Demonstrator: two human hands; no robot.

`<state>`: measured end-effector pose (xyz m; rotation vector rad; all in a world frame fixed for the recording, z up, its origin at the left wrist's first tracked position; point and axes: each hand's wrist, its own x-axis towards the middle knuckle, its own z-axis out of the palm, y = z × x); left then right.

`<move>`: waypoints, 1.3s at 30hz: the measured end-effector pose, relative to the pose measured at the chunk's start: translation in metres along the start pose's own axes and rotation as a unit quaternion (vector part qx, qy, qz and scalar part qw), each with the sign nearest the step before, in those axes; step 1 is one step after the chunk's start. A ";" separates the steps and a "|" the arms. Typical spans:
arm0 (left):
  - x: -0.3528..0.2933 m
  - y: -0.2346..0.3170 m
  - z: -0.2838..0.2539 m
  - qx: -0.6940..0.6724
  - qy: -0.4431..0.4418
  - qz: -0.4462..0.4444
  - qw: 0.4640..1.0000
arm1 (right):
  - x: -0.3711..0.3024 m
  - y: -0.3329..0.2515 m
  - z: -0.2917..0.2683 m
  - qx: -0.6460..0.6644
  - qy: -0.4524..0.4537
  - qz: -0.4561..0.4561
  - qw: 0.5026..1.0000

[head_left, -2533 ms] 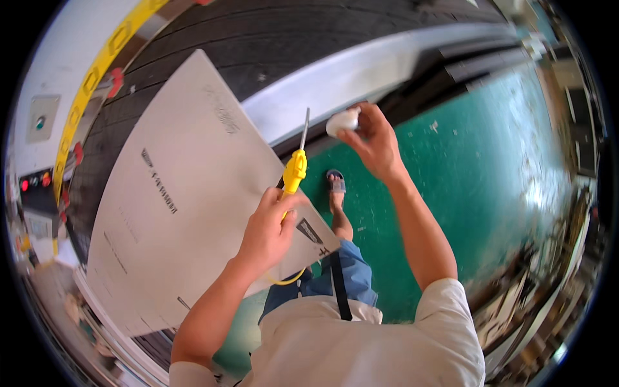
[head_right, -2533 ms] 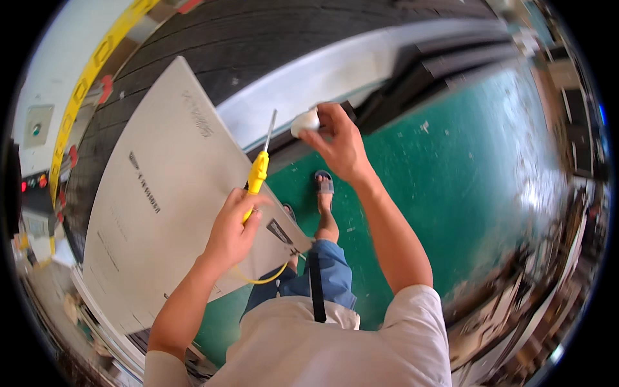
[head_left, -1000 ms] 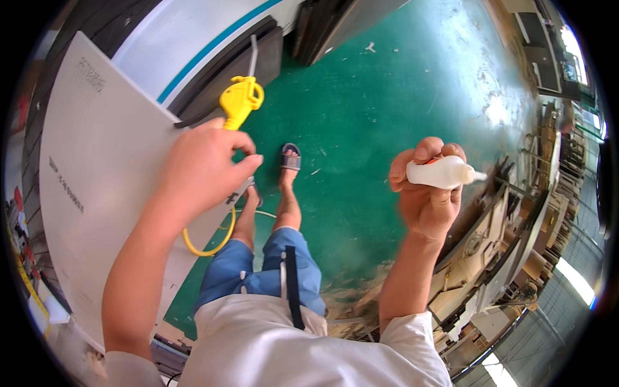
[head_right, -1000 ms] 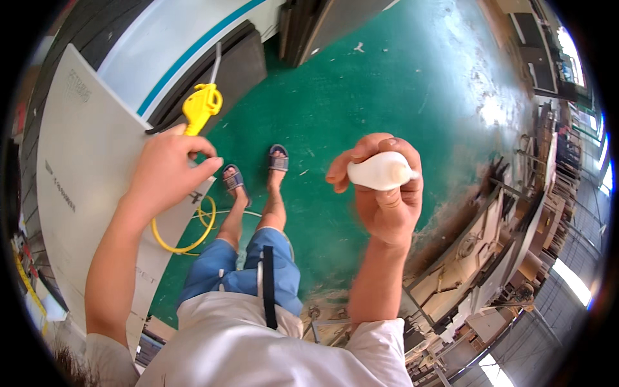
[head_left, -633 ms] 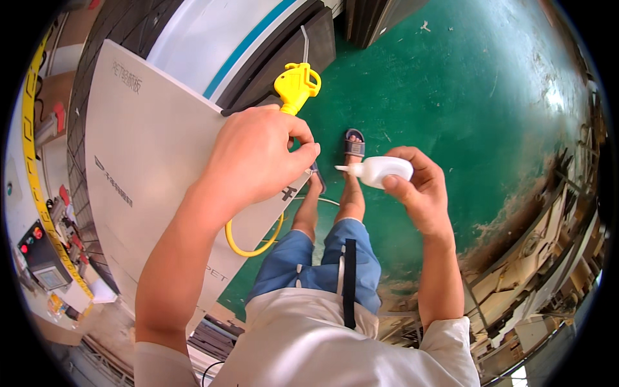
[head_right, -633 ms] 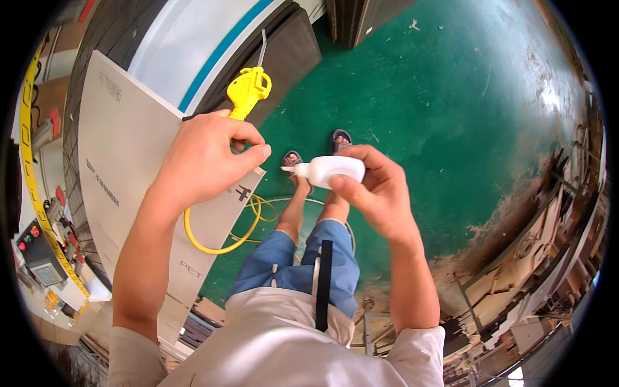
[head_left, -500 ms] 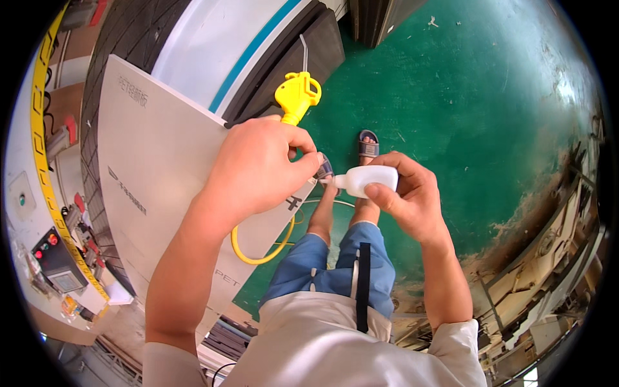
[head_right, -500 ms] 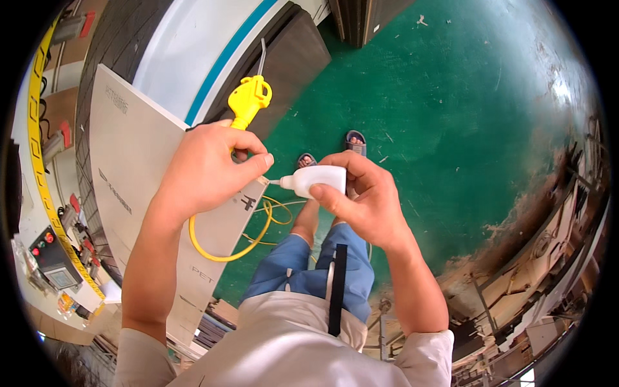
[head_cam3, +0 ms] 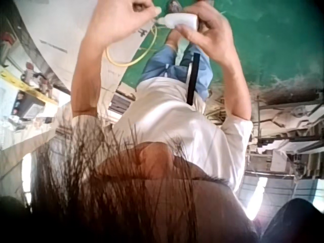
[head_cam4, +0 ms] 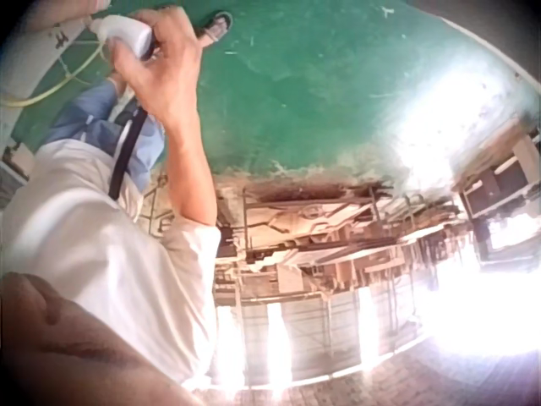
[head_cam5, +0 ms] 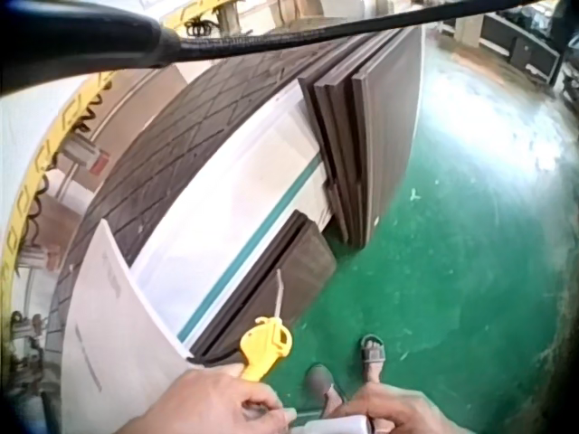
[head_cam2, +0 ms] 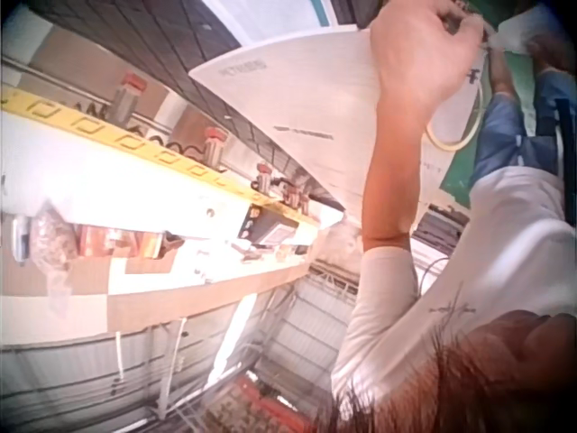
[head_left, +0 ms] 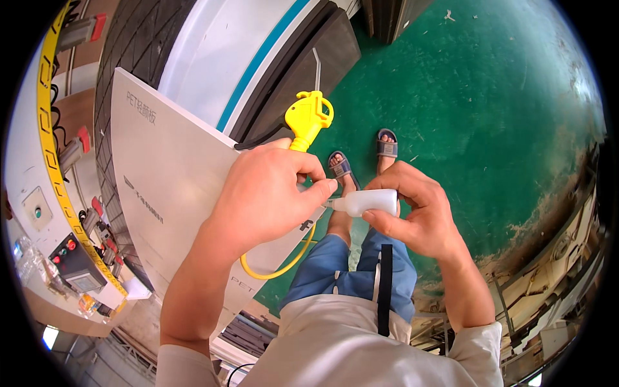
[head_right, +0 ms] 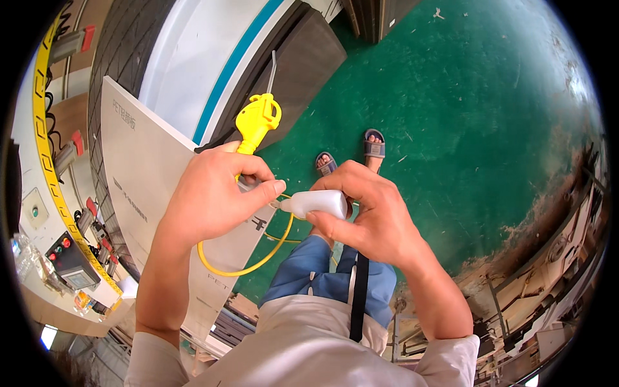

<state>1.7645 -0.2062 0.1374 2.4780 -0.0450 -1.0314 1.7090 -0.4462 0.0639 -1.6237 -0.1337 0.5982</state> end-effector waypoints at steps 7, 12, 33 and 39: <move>-0.008 -0.002 -0.008 -0.070 0.029 -0.010 0.997 | 0.006 -0.002 -0.005 -0.022 -0.027 0.002 0.999; -0.016 -0.049 -0.008 -0.032 0.253 0.012 0.967 | 0.006 0.005 -0.002 0.002 -0.007 -0.031 0.999; -0.033 -0.167 -0.011 -0.122 0.363 0.049 0.922 | 0.008 0.008 0.010 0.009 0.003 -0.035 0.999; -0.028 -0.163 -0.008 -0.131 0.385 0.054 0.912 | 0.005 0.007 0.010 -0.004 0.019 -0.057 0.998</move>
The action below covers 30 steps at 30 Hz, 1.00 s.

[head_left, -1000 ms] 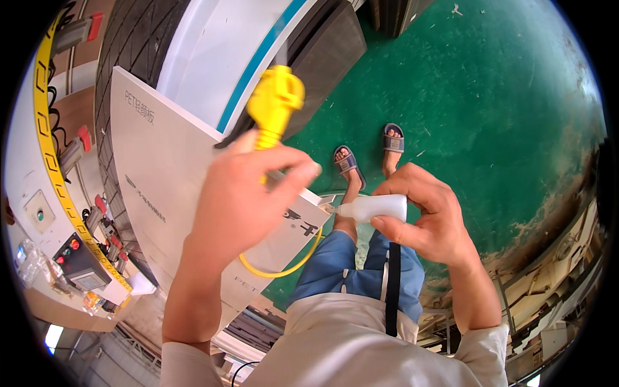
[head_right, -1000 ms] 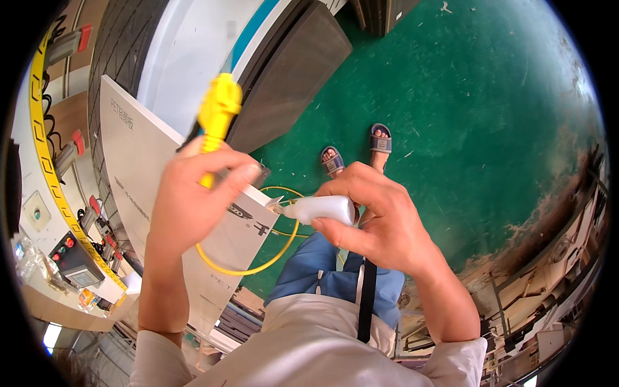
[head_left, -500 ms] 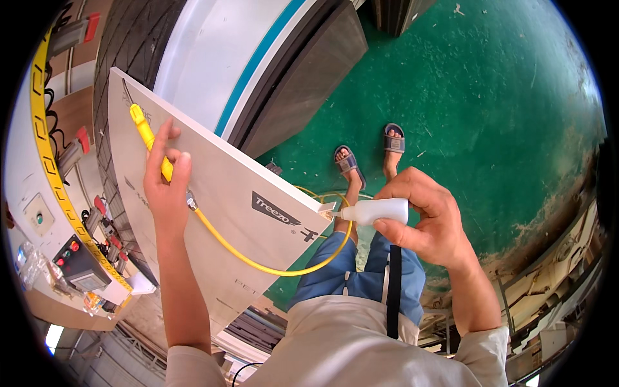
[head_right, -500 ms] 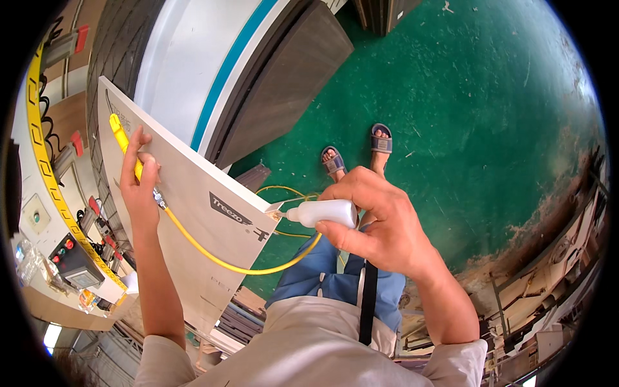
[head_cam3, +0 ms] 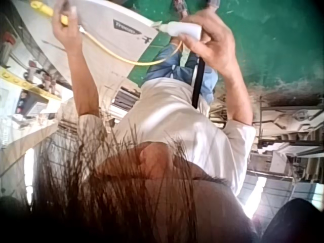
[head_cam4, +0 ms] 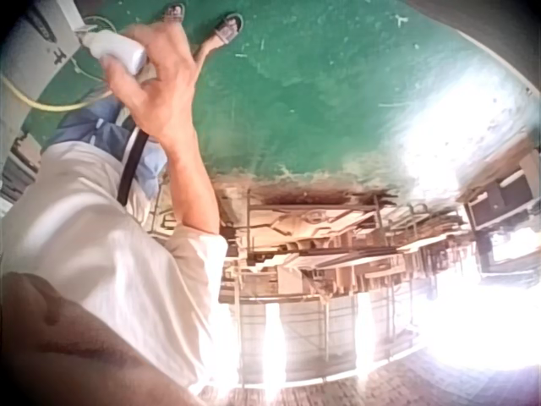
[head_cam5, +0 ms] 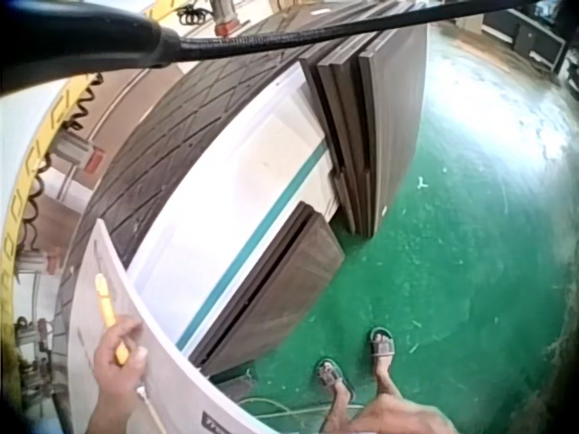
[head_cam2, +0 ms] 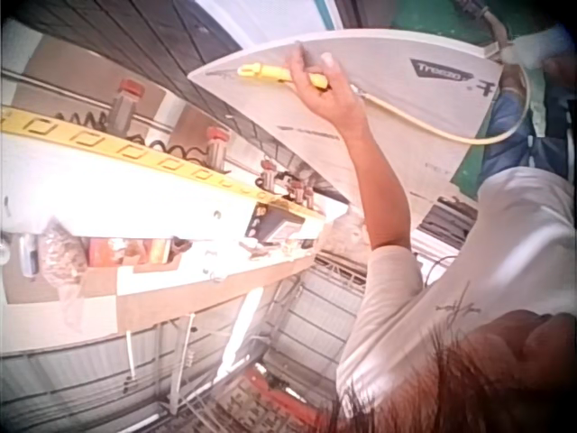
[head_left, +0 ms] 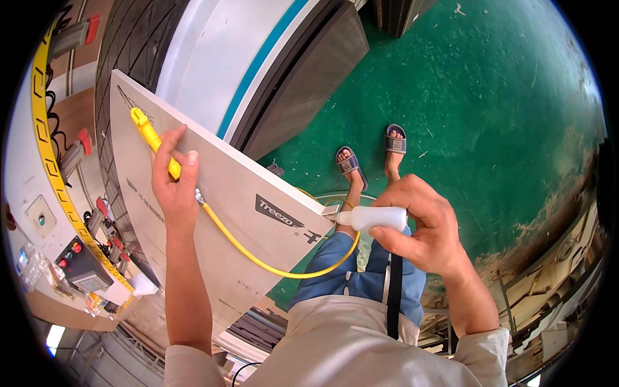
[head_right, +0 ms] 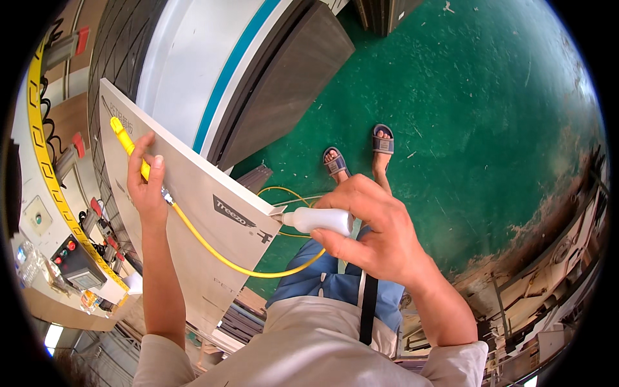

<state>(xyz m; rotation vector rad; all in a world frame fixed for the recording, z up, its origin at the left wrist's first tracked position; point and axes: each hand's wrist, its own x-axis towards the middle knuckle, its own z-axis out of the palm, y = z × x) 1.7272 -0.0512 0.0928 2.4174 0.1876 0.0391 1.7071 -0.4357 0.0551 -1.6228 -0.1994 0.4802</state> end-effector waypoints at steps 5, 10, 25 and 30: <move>-0.001 -0.003 0.001 0.003 0.004 0.001 1.000 | 0.001 -0.004 -0.003 -0.009 -0.017 0.016 1.000; 0.000 -0.004 0.002 0.004 0.003 0.011 1.000 | 0.000 0.002 -0.002 0.017 -0.013 0.028 0.999; 0.000 -0.010 0.004 0.010 0.012 0.028 0.999 | 0.001 0.010 0.001 0.025 0.002 0.035 0.999; 0.000 -0.007 0.003 0.010 0.007 -0.001 1.000 | -0.004 0.014 -0.001 0.046 -0.001 0.052 0.998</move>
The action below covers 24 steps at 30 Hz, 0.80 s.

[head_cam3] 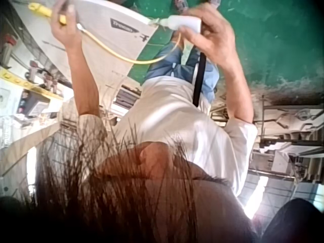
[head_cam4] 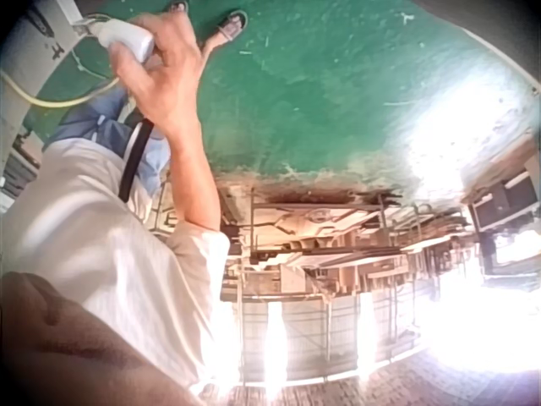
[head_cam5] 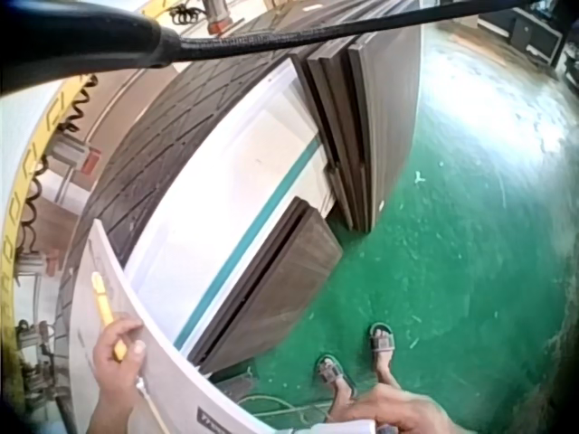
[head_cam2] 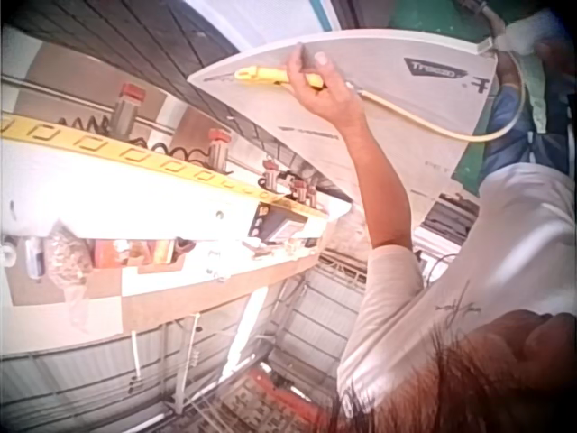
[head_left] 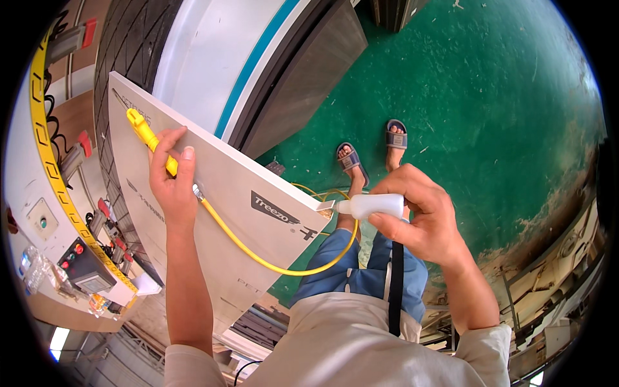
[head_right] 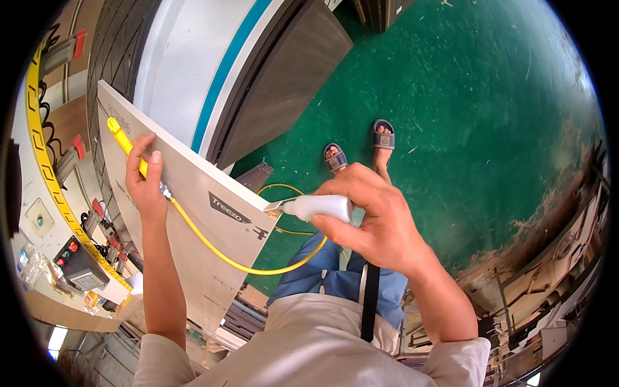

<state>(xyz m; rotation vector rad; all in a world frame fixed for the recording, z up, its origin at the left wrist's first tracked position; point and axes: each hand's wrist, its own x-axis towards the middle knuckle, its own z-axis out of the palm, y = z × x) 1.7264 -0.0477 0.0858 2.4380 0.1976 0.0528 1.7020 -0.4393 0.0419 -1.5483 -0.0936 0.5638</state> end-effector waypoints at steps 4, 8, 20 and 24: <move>-0.001 0.000 0.000 -0.009 -0.001 -0.008 1.000 | -0.003 0.002 -0.008 -0.009 -0.018 -0.016 1.000; 0.001 -0.001 0.003 -0.005 0.008 0.021 1.000 | 0.005 -0.006 -0.004 -0.031 -0.013 -0.013 0.999; 0.002 0.002 0.004 -0.001 0.012 0.027 1.000 | 0.001 -0.009 -0.005 -0.022 -0.036 -0.043 0.998; 0.002 0.001 0.004 -0.001 0.011 0.026 1.000 | -0.002 -0.009 -0.003 0.005 -0.019 -0.036 0.999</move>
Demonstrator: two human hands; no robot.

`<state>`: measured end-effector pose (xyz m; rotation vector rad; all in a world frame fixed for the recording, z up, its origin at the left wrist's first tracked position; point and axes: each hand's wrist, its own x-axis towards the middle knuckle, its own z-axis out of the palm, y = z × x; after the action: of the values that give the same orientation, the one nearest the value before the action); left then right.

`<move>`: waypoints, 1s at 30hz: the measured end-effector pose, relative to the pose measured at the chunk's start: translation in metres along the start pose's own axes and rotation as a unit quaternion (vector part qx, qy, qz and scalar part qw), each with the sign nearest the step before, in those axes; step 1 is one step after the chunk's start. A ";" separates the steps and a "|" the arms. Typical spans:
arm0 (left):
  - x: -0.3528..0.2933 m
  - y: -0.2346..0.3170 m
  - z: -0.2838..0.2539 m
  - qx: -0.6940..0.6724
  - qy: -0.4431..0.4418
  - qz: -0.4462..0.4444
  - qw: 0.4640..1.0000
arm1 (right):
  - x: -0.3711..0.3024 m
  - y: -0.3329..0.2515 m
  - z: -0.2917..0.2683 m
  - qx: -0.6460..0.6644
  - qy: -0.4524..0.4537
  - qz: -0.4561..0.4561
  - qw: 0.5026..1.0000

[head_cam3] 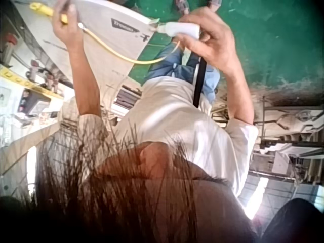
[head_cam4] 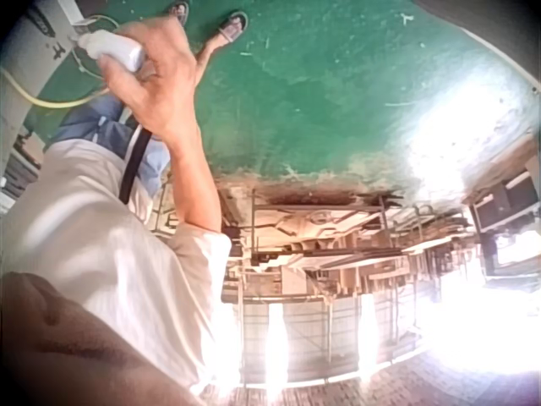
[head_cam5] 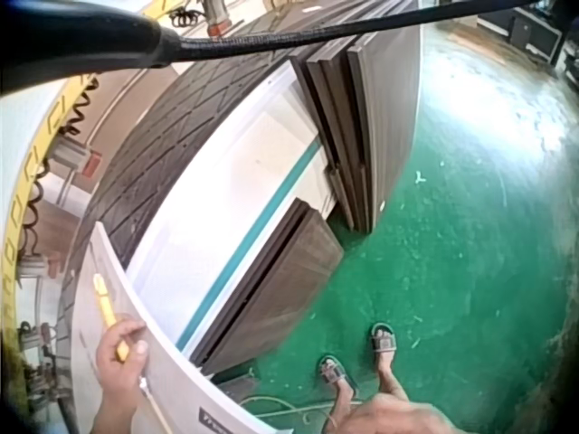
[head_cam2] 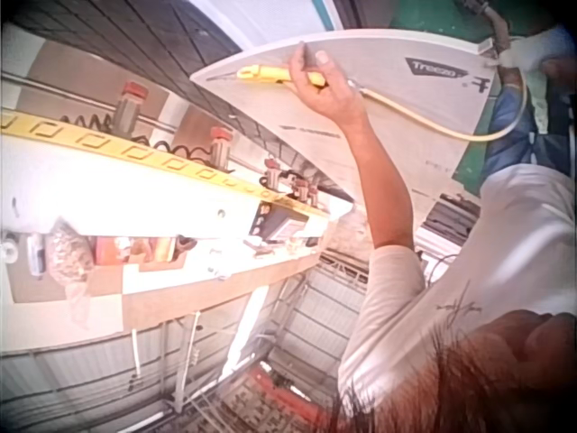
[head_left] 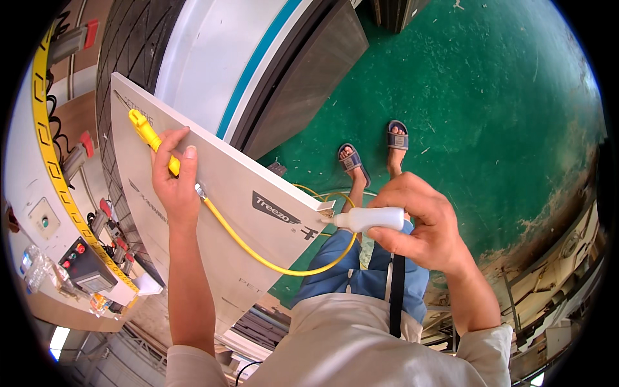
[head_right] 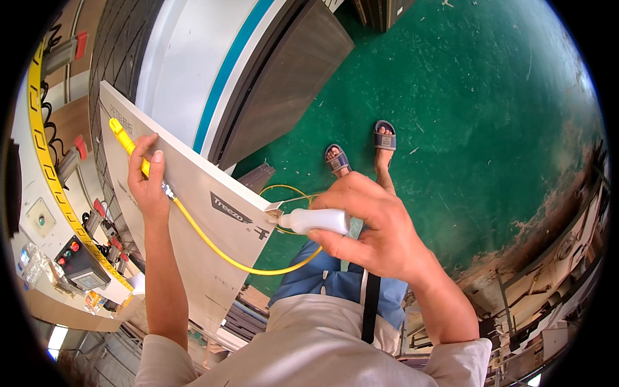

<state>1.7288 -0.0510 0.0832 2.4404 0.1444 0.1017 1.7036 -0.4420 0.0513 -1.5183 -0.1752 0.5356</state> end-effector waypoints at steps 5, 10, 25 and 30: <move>-0.001 0.001 -0.001 -0.002 -0.006 -0.013 1.000 | -0.003 0.003 -0.002 0.008 0.011 0.032 0.999; -0.001 -0.003 -0.001 0.013 0.006 0.010 1.000 | 0.001 -0.001 -0.004 -0.025 -0.008 0.008 1.000; -0.004 -0.010 0.005 -0.013 0.035 0.020 0.999 | -0.055 0.011 0.036 0.356 0.108 0.241 0.896; -0.004 -0.010 0.006 -0.026 0.047 0.013 0.998 | -0.051 -0.005 0.048 0.358 0.114 0.254 0.891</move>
<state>1.7245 -0.0477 0.0717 2.3875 0.1490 0.2301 1.6389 -0.4212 0.0705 -0.8677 0.5708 0.7263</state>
